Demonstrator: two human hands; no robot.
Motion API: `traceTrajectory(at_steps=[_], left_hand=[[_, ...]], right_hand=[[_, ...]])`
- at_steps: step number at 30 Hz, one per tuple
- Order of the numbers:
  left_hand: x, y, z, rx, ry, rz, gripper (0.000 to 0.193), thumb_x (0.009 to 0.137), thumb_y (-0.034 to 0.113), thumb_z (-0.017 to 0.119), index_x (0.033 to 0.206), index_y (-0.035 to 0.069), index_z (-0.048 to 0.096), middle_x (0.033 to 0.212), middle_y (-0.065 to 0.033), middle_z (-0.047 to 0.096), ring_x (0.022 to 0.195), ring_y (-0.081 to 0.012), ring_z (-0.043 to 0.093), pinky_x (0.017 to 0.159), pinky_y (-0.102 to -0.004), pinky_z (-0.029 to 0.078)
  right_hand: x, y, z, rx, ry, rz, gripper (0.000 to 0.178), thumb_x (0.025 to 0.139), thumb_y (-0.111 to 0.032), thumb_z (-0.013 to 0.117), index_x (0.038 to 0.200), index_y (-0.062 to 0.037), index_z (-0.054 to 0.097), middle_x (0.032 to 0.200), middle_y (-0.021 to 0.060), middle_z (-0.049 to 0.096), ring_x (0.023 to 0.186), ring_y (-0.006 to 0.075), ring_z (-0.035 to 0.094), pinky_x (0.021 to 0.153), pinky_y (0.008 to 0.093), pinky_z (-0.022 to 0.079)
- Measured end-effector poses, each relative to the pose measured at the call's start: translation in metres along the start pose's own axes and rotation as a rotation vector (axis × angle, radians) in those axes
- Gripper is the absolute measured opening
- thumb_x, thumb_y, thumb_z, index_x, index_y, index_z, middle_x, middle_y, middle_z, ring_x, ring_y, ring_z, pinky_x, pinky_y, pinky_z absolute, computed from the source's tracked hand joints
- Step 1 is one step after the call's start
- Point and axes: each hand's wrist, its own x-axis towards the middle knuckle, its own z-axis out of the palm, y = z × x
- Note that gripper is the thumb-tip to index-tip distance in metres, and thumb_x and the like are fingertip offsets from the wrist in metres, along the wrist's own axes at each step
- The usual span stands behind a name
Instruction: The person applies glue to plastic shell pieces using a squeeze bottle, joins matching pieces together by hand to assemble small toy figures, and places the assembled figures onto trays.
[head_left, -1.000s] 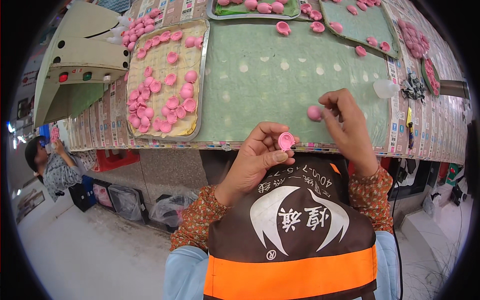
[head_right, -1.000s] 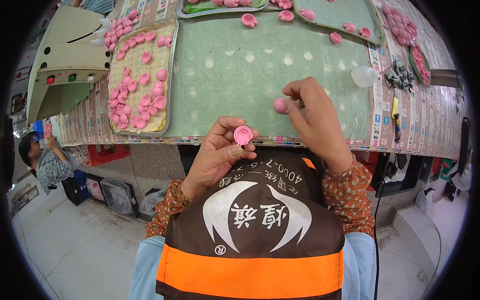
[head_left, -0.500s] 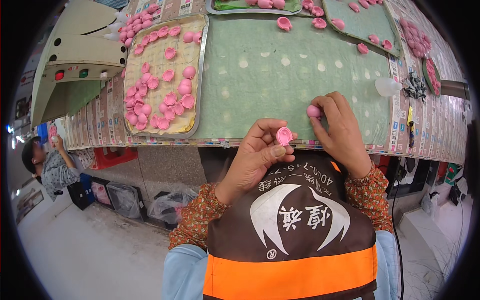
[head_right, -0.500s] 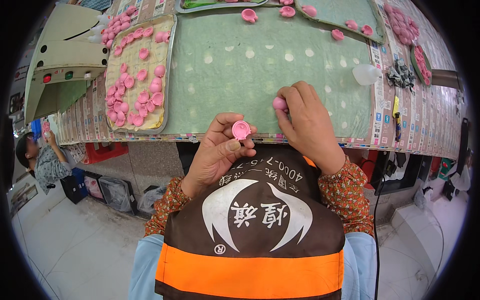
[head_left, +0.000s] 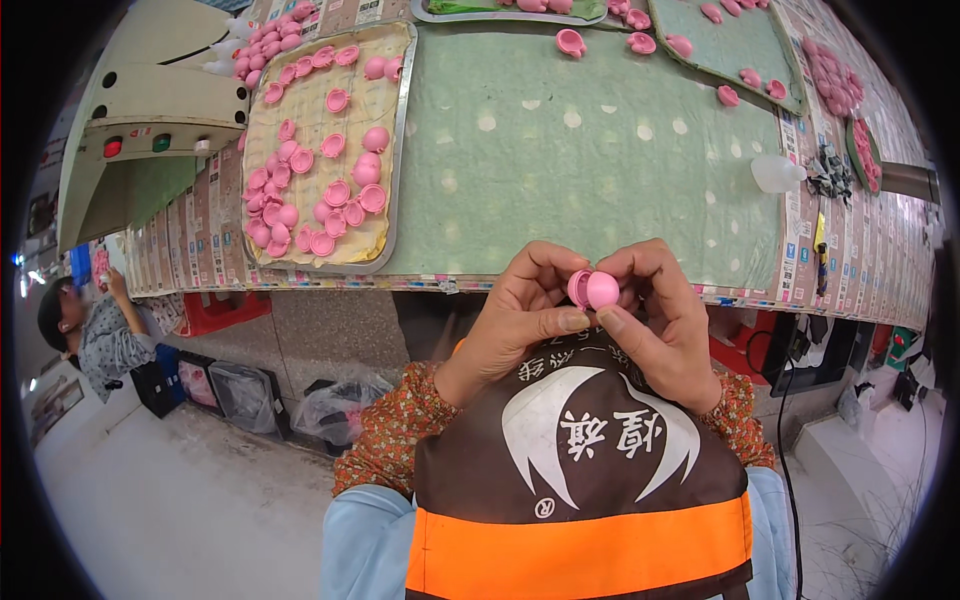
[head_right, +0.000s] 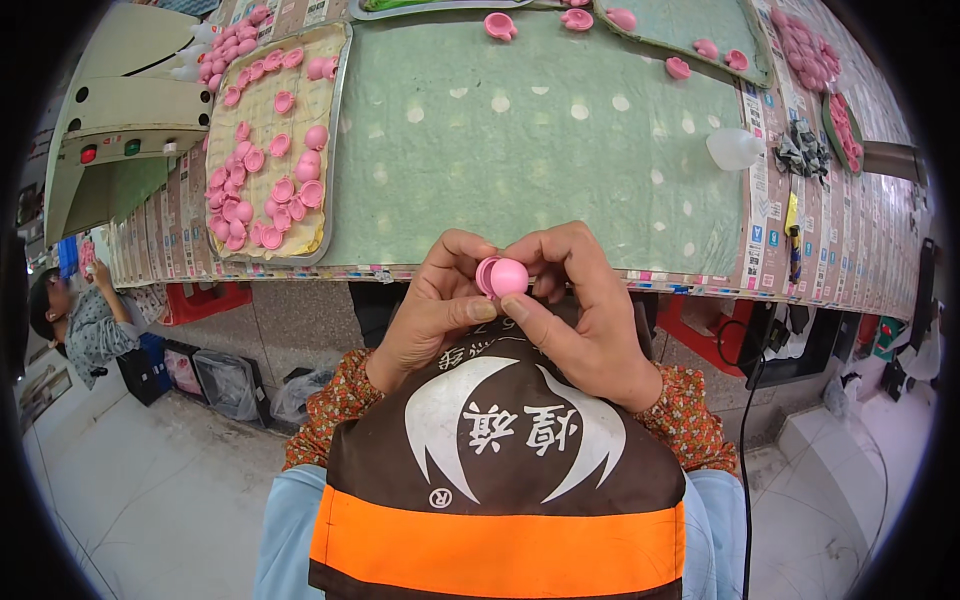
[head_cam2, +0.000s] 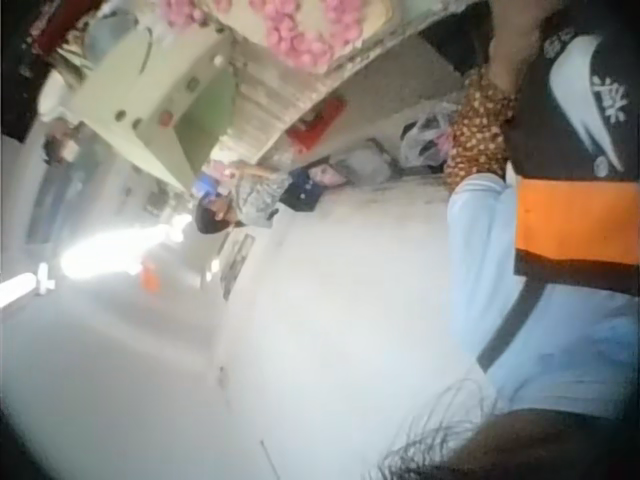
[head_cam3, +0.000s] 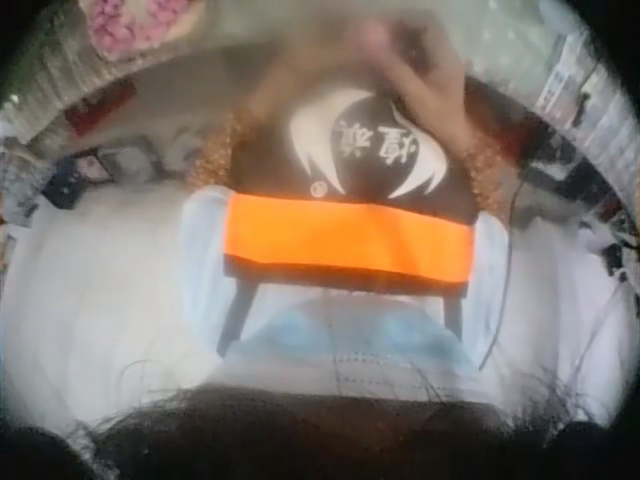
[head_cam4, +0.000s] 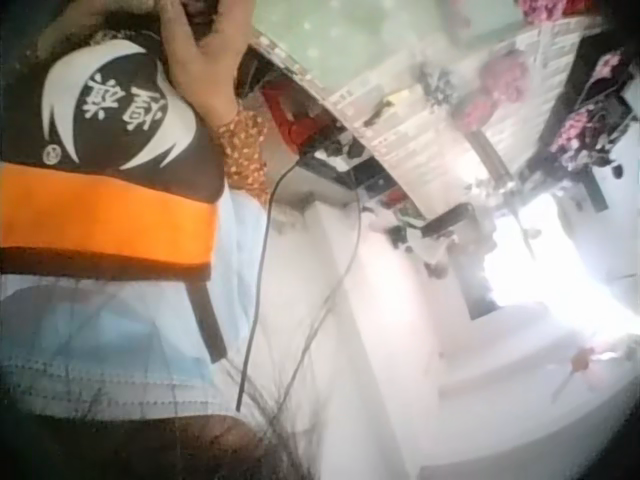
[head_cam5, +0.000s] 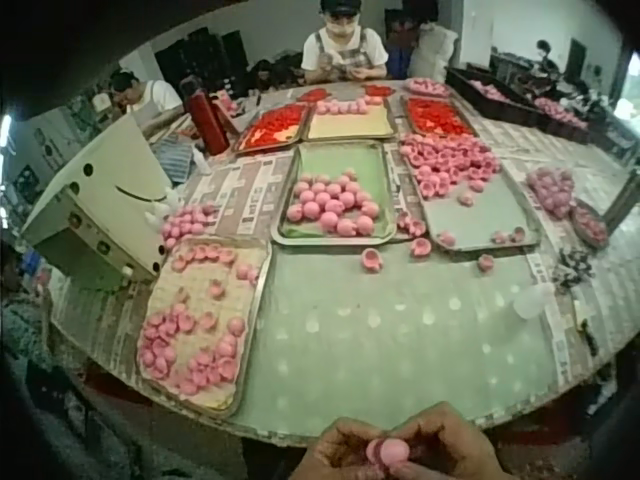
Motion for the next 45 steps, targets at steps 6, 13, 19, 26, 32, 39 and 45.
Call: traceTrajectory(at_steps=[6, 13, 19, 26, 32, 39, 45], left_hand=[[-0.001, -0.001, 0.004, 0.02, -0.003, 0.014, 0.045, 0.083, -0.002, 0.073, 0.12, 0.01, 0.05, 0.117, -0.0049, 0.059, 0.11, -0.0146, 0.06, 0.095, -0.0308, 0.051], [-0.002, -0.002, 0.003, 0.033, -0.028, 0.031, 0.043, 0.084, -0.006, 0.072, 0.119, 0.008, 0.051, 0.115, -0.0052, 0.059, 0.112, -0.0136, 0.057, 0.099, -0.0298, 0.048], [-0.002, 0.0, 0.007, 0.052, -0.034, 0.09, 0.041, 0.083, -0.009, 0.07, 0.115, 0.007, 0.049, 0.113, -0.0068, 0.059, 0.11, -0.0158, 0.061, 0.097, -0.0295, 0.052], [-0.001, -0.002, 0.004, 0.187, -0.048, 0.162, 0.039, 0.083, -0.011, 0.071, 0.11, 0.006, 0.049, 0.111, -0.0083, 0.059, 0.11, -0.0175, 0.062, 0.095, -0.0315, 0.054], [0.002, -0.007, -0.001, 0.184, -0.114, 0.246, 0.041, 0.081, -0.011, 0.072, 0.111, 0.006, 0.05, 0.112, -0.0082, 0.06, 0.108, -0.0165, 0.062, 0.094, -0.0318, 0.054], [-0.001, -0.003, 0.003, 0.16, -0.038, 0.037, 0.036, 0.086, 0.002, 0.072, 0.114, 0.008, 0.05, 0.114, -0.0096, 0.061, 0.112, -0.0188, 0.06, 0.096, -0.0348, 0.051], [-0.003, 0.008, 0.008, -0.026, 0.007, -0.168, 0.039, 0.09, 0.011, 0.071, 0.12, 0.008, 0.047, 0.117, -0.0095, 0.061, 0.115, -0.0181, 0.058, 0.098, -0.0337, 0.05]], right_hand=[[-0.002, 0.0, 0.001, -0.099, -0.017, -0.023, 0.032, 0.091, -0.004, 0.064, 0.12, 0.0011, 0.05, 0.109, 0.0042, 0.051, 0.095, 0.0085, 0.054, 0.083, 0.0235, 0.044], [-0.003, 0.002, 0.007, 0.247, 0.017, 0.083, 0.033, 0.089, -0.003, 0.067, 0.118, 0.0012, 0.052, 0.106, 0.0048, 0.058, 0.095, 0.0093, 0.056, 0.085, 0.0243, 0.045], [0.0, 0.004, 0.008, 0.436, 0.035, 0.134, 0.035, 0.085, -0.002, 0.07, 0.116, 0.0011, 0.054, 0.106, 0.0058, 0.06, 0.096, 0.0105, 0.058, 0.086, 0.0253, 0.047], [0.0, 0.005, 0.009, 0.472, 0.079, 0.149, 0.032, 0.08, -0.001, 0.074, 0.108, -0.0012, 0.058, 0.099, 0.0042, 0.058, 0.09, 0.0108, 0.056, 0.083, 0.0258, 0.046], [0.001, 0.02, 0.005, 0.438, 0.047, 0.05, 0.031, 0.077, -0.001, 0.077, 0.104, -0.0022, 0.061, 0.094, 0.0037, 0.056, 0.085, 0.0109, 0.052, 0.081, 0.0258, 0.043], [0.004, 0.018, 0.002, 0.372, 0.075, 0.033, 0.029, 0.079, 0.001, 0.075, 0.104, -0.003, 0.061, 0.095, 0.0045, 0.057, 0.085, 0.0117, 0.054, 0.08, 0.0255, 0.043], [0.007, 0.021, -0.005, -0.391, 0.054, -0.409, 0.038, 0.076, 0.002, 0.075, 0.111, -0.002, 0.061, 0.096, 0.0084, 0.058, 0.087, 0.0173, 0.057, 0.076, 0.0286, 0.046]])
